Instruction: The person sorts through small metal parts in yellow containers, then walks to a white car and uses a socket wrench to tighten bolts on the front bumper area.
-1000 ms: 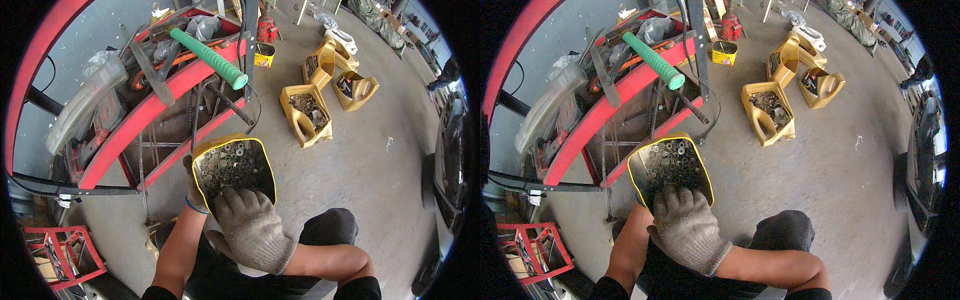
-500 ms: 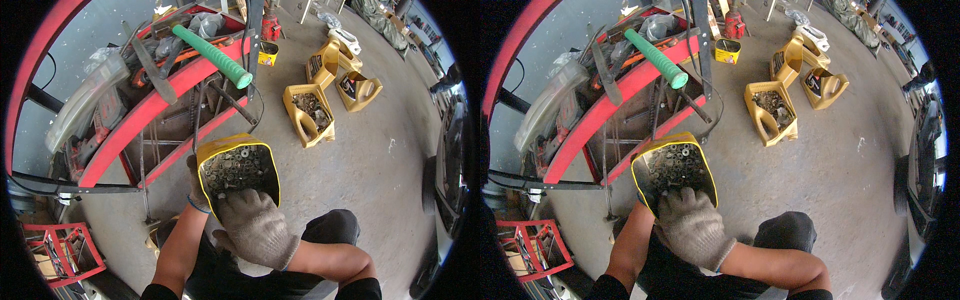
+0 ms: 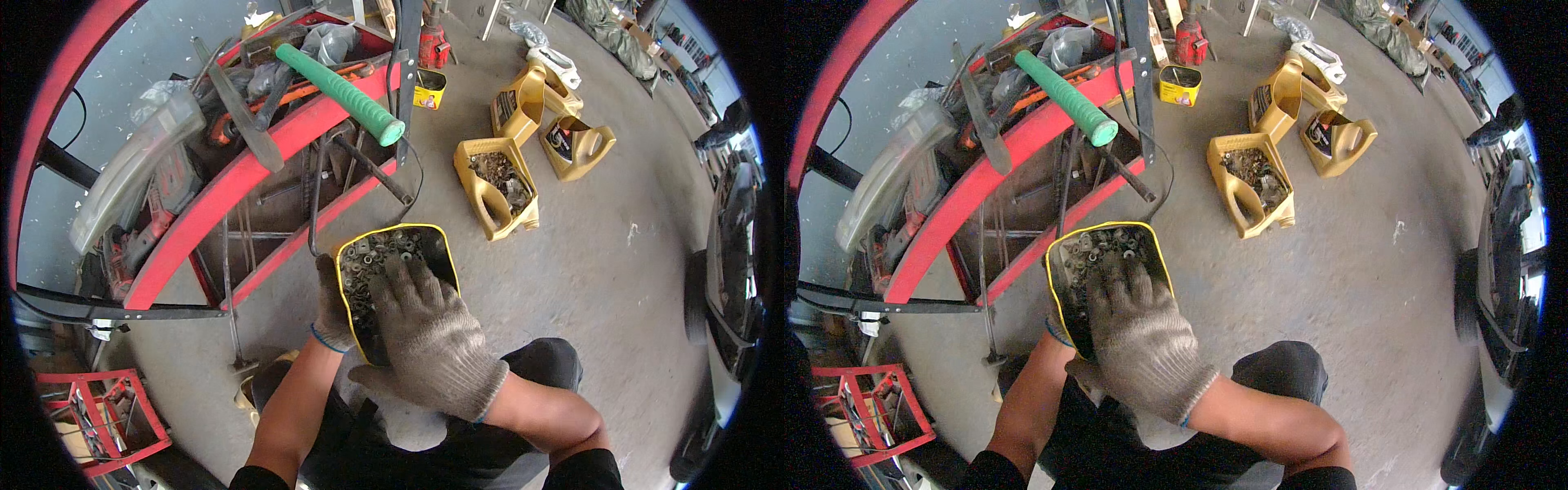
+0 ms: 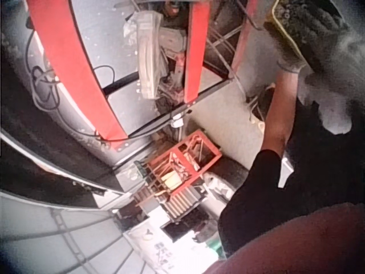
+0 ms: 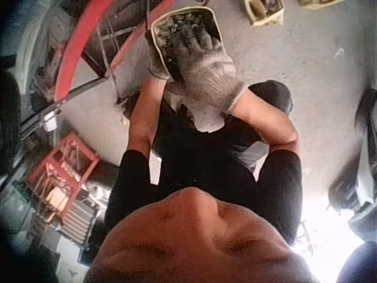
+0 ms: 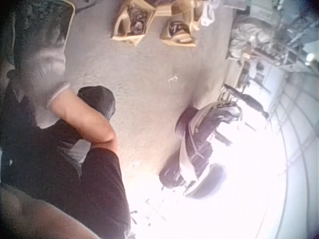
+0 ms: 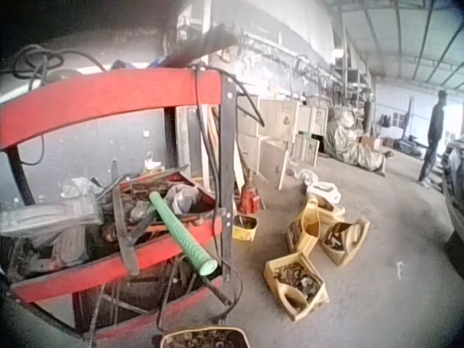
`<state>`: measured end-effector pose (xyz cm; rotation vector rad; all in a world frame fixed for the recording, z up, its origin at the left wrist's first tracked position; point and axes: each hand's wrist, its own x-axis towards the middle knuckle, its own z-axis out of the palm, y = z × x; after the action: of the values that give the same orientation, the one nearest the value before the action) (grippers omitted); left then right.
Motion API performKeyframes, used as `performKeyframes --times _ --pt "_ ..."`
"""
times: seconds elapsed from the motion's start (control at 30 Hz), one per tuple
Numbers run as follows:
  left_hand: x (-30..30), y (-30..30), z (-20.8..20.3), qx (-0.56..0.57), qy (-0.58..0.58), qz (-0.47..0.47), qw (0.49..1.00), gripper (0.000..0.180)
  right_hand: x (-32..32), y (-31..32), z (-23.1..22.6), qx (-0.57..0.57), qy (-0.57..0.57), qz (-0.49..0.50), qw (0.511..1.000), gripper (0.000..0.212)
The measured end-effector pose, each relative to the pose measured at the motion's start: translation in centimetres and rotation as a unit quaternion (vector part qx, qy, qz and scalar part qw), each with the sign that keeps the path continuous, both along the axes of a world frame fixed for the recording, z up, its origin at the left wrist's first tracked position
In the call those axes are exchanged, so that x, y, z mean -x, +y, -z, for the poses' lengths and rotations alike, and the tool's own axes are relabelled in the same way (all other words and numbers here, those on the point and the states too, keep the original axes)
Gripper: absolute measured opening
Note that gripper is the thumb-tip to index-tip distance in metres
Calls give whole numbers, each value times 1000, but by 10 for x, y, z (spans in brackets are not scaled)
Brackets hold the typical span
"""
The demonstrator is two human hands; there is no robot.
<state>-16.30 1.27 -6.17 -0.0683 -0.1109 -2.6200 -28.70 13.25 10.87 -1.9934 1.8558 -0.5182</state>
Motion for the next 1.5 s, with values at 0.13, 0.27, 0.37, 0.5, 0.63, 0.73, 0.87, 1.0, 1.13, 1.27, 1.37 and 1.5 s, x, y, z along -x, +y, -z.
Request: performKeyframes --times 0.13,0.27,0.37,0.5,0.63,0.73,0.87,1.0,1.13,1.27,1.37,1.5 --pt "-2 -5 -23 139 -197 -47 969 100 -11 10 1 14 4 -19 1000 72" --pt "-8 -5 -5 65 -174 -62 981 96 -21 16 2 21 -24 -59 998 56" --pt "-14 -11 6 74 -180 -54 979 95 -23 19 8 6 -14 -79 997 54" --pt "-12 -5 -6 46 -159 -30 986 97 -22 20 10 6 -6 -80 997 53" --pt "-11 -5 -13 103 -155 -29 982 99 -20 19 15 2 -11 -91 996 51" --pt "-11 -4 -12 134 -145 -21 980 101 -19 18 15 10 -17 -85 996 51" --pt "-9 -1 -15 160 -244 -37 956 104 -15 15 19 18 -43 -80 996 55" --pt "-7 -1 -12 95 -105 24 990 106 -13 10 28 29 -75 -82 993 59" --pt "-6 2 -14 136 -162 11 977 106 -7 4 18 -60 -82 -90 991 73" --pt "-6 4 -2 -214 76 115 967 105 -5 4 30 23 -72 -72 995 87" --pt "-8 1 0 -174 3 100 980 105 3 -4 17 67 -19 -62 996 88" --pt "-4 -3 -11 117 -186 -1 976 104 7 2 3 27 -46 -80 995 85"
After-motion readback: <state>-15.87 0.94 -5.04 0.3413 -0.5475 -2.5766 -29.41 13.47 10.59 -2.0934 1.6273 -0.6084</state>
